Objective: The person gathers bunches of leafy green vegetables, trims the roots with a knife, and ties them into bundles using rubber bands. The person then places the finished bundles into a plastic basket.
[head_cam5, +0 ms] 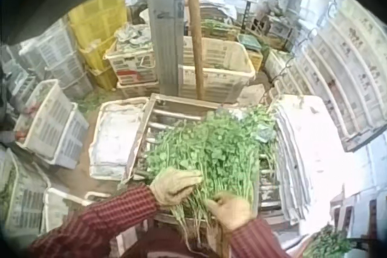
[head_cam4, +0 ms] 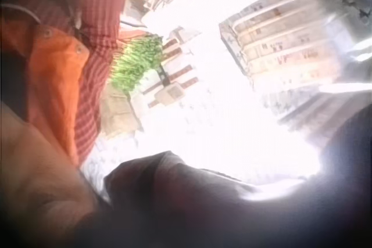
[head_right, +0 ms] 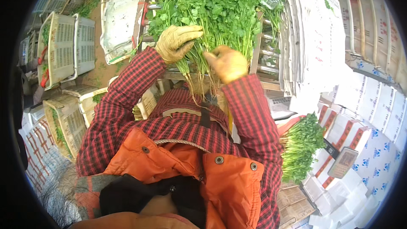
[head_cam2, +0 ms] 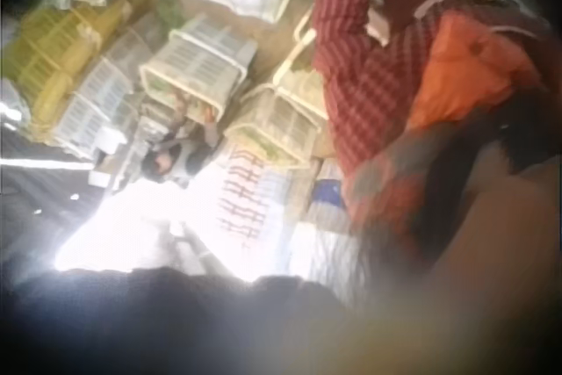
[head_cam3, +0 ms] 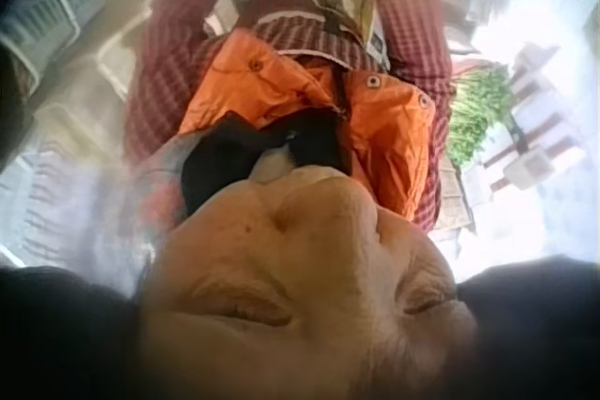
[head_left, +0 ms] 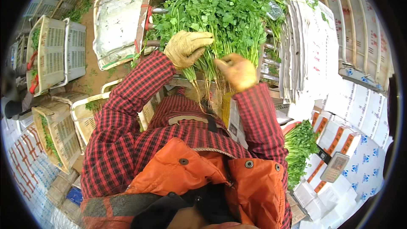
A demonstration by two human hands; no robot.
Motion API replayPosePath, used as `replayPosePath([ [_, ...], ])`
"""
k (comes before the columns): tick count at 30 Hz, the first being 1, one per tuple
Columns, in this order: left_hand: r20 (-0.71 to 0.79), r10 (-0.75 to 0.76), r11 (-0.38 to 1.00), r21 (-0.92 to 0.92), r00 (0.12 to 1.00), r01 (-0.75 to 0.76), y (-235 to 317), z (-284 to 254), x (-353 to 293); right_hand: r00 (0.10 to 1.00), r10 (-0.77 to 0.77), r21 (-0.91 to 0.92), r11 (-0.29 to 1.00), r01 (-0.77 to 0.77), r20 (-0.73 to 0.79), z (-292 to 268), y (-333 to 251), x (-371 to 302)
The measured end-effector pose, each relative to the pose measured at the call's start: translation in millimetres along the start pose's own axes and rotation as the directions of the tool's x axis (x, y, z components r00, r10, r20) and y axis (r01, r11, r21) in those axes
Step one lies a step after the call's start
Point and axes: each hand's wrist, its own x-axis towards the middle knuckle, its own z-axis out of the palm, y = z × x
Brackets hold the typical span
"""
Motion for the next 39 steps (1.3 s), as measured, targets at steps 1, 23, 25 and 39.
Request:
replayPosePath([
  [1, 0.011, -0.024, 0.999, 0.021, 1.0, 0.023, -1.3, 1.7, -3.4, 0.99, 0.114, -0.087, 0.99, -0.107, 0.078, 7.2, -12.8, 7.7],
  [23, 0.299, 0.009, 0.973, 0.216, 0.954, -0.077, -4.2, 36.2, 34.6, 0.782, -0.347, 0.051, 0.9, 0.433, -0.517, 39.6, 53.3, -51.0],
  [25, 0.268, 0.063, 0.98, 0.167, 0.961, -0.111, -3.3, 26.6, 30.0, 0.817, -0.029, 0.224, 0.956, 0.191, -0.576, 10.9, 59.8, -55.0],
  [39, 0.226, 0.228, 0.969, 0.037, 0.947, -0.242, 10.9, 21.2, 66.2, 0.868, 0.443, 0.878, 0.479, -0.016, -0.226, -10.5, 123.3, -2.4],
])
